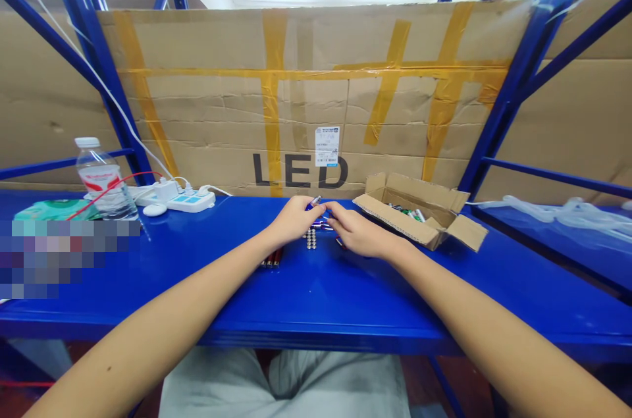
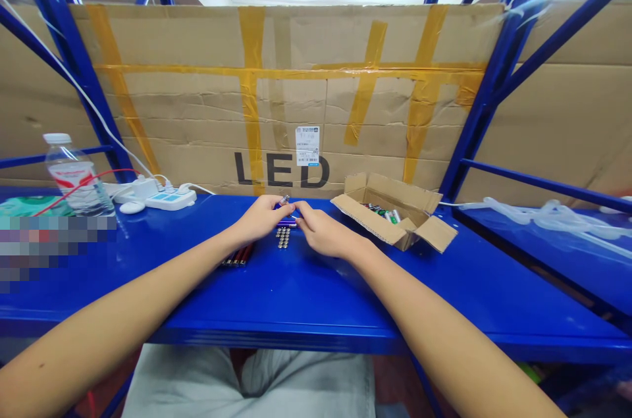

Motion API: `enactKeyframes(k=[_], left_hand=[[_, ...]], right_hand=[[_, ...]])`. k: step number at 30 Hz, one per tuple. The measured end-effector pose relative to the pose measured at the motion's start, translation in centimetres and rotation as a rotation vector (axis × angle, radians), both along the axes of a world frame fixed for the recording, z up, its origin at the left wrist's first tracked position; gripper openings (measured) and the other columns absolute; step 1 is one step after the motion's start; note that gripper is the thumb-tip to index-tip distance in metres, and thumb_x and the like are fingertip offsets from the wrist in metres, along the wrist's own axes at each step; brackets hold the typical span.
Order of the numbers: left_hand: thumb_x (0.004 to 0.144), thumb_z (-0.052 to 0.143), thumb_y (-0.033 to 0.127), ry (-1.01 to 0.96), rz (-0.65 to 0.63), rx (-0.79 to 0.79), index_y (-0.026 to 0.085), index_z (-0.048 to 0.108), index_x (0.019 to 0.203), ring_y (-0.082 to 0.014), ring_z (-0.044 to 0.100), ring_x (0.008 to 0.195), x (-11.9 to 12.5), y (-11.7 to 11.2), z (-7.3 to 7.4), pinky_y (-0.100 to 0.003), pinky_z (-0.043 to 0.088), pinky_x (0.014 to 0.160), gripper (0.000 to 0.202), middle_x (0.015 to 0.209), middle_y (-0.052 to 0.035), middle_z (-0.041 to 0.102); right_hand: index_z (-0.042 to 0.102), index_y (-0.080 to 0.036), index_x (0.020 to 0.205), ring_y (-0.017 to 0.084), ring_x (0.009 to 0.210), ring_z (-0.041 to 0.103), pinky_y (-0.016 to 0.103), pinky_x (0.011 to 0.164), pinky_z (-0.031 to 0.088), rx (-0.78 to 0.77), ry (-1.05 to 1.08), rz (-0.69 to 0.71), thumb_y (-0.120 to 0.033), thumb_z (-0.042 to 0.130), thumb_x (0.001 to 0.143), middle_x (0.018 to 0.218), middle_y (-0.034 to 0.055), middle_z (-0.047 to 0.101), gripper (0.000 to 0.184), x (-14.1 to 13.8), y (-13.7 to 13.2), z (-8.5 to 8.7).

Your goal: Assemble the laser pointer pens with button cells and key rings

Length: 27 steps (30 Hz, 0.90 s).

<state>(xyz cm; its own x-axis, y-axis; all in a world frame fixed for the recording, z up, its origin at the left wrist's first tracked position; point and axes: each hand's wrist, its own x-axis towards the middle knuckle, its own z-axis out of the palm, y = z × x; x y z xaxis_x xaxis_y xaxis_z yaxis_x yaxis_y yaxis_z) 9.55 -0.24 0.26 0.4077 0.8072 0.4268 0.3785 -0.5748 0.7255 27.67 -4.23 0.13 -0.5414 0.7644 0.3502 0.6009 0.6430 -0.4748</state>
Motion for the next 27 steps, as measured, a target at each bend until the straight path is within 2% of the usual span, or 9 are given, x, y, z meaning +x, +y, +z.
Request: enactKeyframes(k=[4, 8, 13, 18, 21, 24, 27], left_hand=[[0.083, 0.052, 0.042, -0.026, -0.023, -0.006, 0.015, 0.057, 0.066, -0.0128, 0.042, 0.061, 0.0, 0.1, -0.1, -0.026, 0.031, 0.059, 0.032, 0.061, 0.0028, 0.050], [0.084, 0.052, 0.043, -0.059, -0.043, -0.042, 0.017, 0.050, 0.062, -0.0112, 0.039, 0.056, 0.0, 0.0, -0.2, -0.026, 0.030, 0.057, 0.034, 0.055, 0.0048, 0.043], [0.083, 0.055, 0.046, -0.098, -0.062, -0.077, 0.018, 0.048, 0.062, -0.0103, 0.035, 0.051, 0.1, 0.0, -0.2, -0.025, 0.028, 0.052, 0.035, 0.049, 0.0063, 0.039], [0.083, 0.055, 0.051, -0.116, -0.063, -0.136, 0.019, 0.049, 0.068, -0.0099, 0.034, 0.048, 0.3, -0.1, -0.1, -0.025, 0.028, 0.050, 0.036, 0.051, 0.0068, 0.039], [0.084, 0.051, 0.053, -0.150, -0.101, -0.235, 0.019, 0.051, 0.074, -0.0094, 0.032, 0.045, 0.5, -0.4, 0.1, -0.025, 0.025, 0.047, 0.035, 0.052, 0.0070, 0.038], [0.086, 0.048, 0.051, -0.161, -0.120, -0.284, 0.019, 0.052, 0.078, -0.0092, 0.030, 0.045, 0.7, -0.7, 0.2, -0.024, 0.024, 0.046, 0.034, 0.053, 0.0070, 0.036], [0.087, 0.047, 0.050, -0.132, -0.089, -0.233, 0.018, 0.054, 0.078, -0.0094, 0.031, 0.048, 0.7, -0.7, 0.1, -0.024, 0.026, 0.049, 0.035, 0.054, 0.0065, 0.037]], right_hand=[[0.048, -0.016, 0.122, 0.021, 0.094, 0.061, 0.034, 0.082, 0.045, 0.100, -0.035, 0.008, -0.023, 0.033, 0.100, 0.102, 0.0123, 0.066, 0.028, -0.1, 0.2, -0.2], [0.050, -0.015, 0.118, 0.023, 0.102, 0.061, 0.035, 0.088, 0.044, 0.224, -0.042, 0.007, -0.019, 0.033, 0.098, 0.113, 0.0158, 0.064, 0.026, -0.1, 0.7, -1.0], [0.049, -0.014, 0.116, 0.024, 0.098, 0.062, 0.034, 0.083, 0.044, 0.261, -0.084, -0.048, -0.015, 0.033, 0.096, 0.109, 0.0168, 0.065, 0.026, -0.3, 0.9, -1.3], [0.049, -0.012, 0.114, 0.025, 0.083, 0.062, 0.033, 0.072, 0.042, 0.263, -0.086, -0.162, -0.017, 0.032, 0.095, 0.095, 0.0164, 0.067, 0.026, -0.4, 0.9, -1.3], [0.050, -0.014, 0.109, 0.023, 0.081, 0.061, 0.033, 0.072, 0.041, 0.249, 0.010, -0.184, -0.019, 0.032, 0.095, 0.090, 0.0133, 0.066, 0.024, -0.3, 1.4, -1.4], [0.051, -0.018, 0.094, 0.021, 0.082, 0.058, 0.032, 0.073, 0.041, 0.205, 0.213, -0.186, -0.024, 0.033, 0.094, 0.088, 0.0085, 0.063, 0.019, -0.3, 1.8, -1.5], [0.047, -0.021, 0.082, 0.016, 0.064, 0.051, 0.028, 0.060, 0.040, -0.008, 0.456, -0.156, -0.027, 0.038, 0.090, 0.069, 0.0003, 0.053, 0.013, -0.6, 1.9, -1.3]])
